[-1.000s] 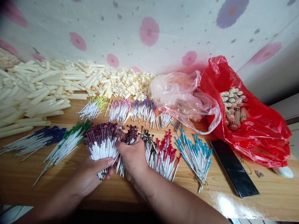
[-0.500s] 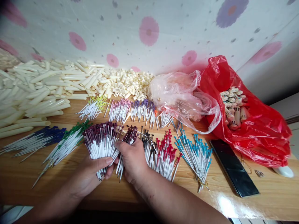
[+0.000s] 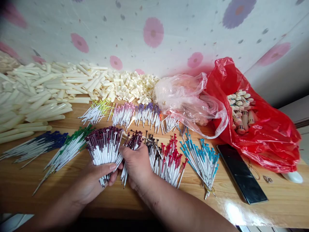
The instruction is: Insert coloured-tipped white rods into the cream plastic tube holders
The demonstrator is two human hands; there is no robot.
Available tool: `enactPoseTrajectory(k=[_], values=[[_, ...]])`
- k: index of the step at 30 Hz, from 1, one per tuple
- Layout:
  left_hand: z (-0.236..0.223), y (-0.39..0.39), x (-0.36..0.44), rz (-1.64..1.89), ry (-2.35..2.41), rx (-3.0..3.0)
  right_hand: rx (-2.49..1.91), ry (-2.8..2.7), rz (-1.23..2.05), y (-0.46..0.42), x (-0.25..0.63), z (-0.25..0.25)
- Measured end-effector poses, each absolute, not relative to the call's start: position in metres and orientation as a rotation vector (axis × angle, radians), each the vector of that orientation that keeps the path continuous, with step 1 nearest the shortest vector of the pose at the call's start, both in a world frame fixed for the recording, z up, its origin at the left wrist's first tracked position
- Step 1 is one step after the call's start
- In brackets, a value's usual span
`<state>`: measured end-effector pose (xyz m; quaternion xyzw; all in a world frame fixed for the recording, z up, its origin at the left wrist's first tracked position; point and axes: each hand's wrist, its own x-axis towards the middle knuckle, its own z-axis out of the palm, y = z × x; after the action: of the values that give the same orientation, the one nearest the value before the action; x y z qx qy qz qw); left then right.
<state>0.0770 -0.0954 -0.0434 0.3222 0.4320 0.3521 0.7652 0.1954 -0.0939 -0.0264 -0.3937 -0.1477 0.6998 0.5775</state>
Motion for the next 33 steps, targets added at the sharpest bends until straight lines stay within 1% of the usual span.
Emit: enactPoseTrajectory(k=[6, 12, 33], values=[[-0.0364, -0.0958, 0.0784, 0.761, 0.959, 0.695, -0.926, -0.322, 1.619, -0.0931, 0.1964, -0.0255], [-0.0356, -0.0973, 0.078, 0.753, 0.988, 0.662, -0.881, -0.31, 1.723, -0.0951, 0.1973, -0.0262], [-0.0363, -0.097, 0.0776, 0.733, 0.971, 0.662, -0.948, -0.333, 1.666, -0.0942, 0.1966, -0.0266]])
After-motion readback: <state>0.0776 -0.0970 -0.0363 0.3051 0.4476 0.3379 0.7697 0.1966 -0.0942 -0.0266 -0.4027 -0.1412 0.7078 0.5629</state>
